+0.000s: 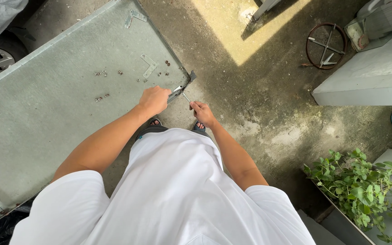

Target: The recorder is using an adjustable wrench and a screwdriver to fasten screws and nuts onto a metal shelving panel and brackets.

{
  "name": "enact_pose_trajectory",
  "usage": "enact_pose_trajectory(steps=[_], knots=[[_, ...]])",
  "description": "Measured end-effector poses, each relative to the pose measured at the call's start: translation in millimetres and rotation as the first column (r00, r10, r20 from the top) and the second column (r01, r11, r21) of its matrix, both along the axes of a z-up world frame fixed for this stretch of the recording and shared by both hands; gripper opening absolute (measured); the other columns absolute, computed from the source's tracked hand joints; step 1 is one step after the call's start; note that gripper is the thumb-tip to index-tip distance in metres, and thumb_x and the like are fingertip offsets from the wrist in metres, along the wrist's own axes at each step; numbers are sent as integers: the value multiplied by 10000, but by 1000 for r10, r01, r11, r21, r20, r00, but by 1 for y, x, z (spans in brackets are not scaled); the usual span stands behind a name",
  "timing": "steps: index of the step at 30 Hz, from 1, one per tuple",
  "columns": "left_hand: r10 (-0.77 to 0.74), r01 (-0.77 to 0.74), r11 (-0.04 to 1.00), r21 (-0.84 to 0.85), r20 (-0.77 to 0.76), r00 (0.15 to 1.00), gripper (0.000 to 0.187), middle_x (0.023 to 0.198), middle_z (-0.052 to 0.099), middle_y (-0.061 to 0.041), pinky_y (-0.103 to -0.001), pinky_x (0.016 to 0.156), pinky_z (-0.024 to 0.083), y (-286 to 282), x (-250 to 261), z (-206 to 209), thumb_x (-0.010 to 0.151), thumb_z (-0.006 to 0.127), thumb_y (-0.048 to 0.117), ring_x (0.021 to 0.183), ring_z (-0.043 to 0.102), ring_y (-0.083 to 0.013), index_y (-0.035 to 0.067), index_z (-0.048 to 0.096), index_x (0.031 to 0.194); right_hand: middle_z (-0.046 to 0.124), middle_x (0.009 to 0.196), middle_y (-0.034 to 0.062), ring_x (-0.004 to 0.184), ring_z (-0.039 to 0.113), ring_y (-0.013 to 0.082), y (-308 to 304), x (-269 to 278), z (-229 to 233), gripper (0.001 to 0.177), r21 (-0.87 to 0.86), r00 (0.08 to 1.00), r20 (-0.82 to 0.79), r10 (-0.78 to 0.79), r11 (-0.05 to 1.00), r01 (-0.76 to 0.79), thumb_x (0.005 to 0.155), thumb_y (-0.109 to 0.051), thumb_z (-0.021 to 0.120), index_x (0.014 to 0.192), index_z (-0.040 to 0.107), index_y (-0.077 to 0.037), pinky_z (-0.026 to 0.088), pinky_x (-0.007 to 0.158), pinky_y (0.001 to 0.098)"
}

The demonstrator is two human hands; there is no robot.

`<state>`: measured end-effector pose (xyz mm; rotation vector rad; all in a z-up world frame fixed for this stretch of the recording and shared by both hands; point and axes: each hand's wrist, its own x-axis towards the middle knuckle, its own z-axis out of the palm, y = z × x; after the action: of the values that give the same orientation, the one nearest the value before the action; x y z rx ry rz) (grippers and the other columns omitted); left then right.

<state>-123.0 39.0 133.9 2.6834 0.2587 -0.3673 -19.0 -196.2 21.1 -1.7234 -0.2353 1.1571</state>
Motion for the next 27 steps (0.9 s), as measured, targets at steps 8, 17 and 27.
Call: enact_pose_trajectory(steps=[8, 17, 27], knots=[[-43, 57, 996, 71, -195, 980, 91, 920, 755, -201, -446, 740, 601, -7, 80, 8, 797, 699, 34, 888, 753, -360, 29, 761, 864, 466, 594, -10, 500, 363, 90, 0, -4, 6, 408, -39, 999, 48, 2, 999, 0, 1041, -420, 556, 888, 647, -53, 315, 451, 296], [67, -74, 996, -41, -161, 985, 109, 932, 760, -193, -426, 762, 590, -13, 68, 14, 770, 713, 3, 897, 745, -353, 18, 767, 864, 467, 606, -3, 564, 416, 95, 1, 2, -3, 423, -33, 991, 132, 15, 999, -11, 1046, -422, 566, 858, 655, -53, 365, 521, 293], [134, -72, 977, -201, 310, 941, 274, 996, 748, -172, -487, 753, 551, -14, 57, 42, 909, 568, -3, 898, 718, -377, 80, 721, 1121, 531, 607, 124, 573, 517, 202, 2, 1, -3, 411, -150, 870, 479, 116, 988, -49, 1047, -416, 563, 922, 692, -46, 446, 573, 365]])
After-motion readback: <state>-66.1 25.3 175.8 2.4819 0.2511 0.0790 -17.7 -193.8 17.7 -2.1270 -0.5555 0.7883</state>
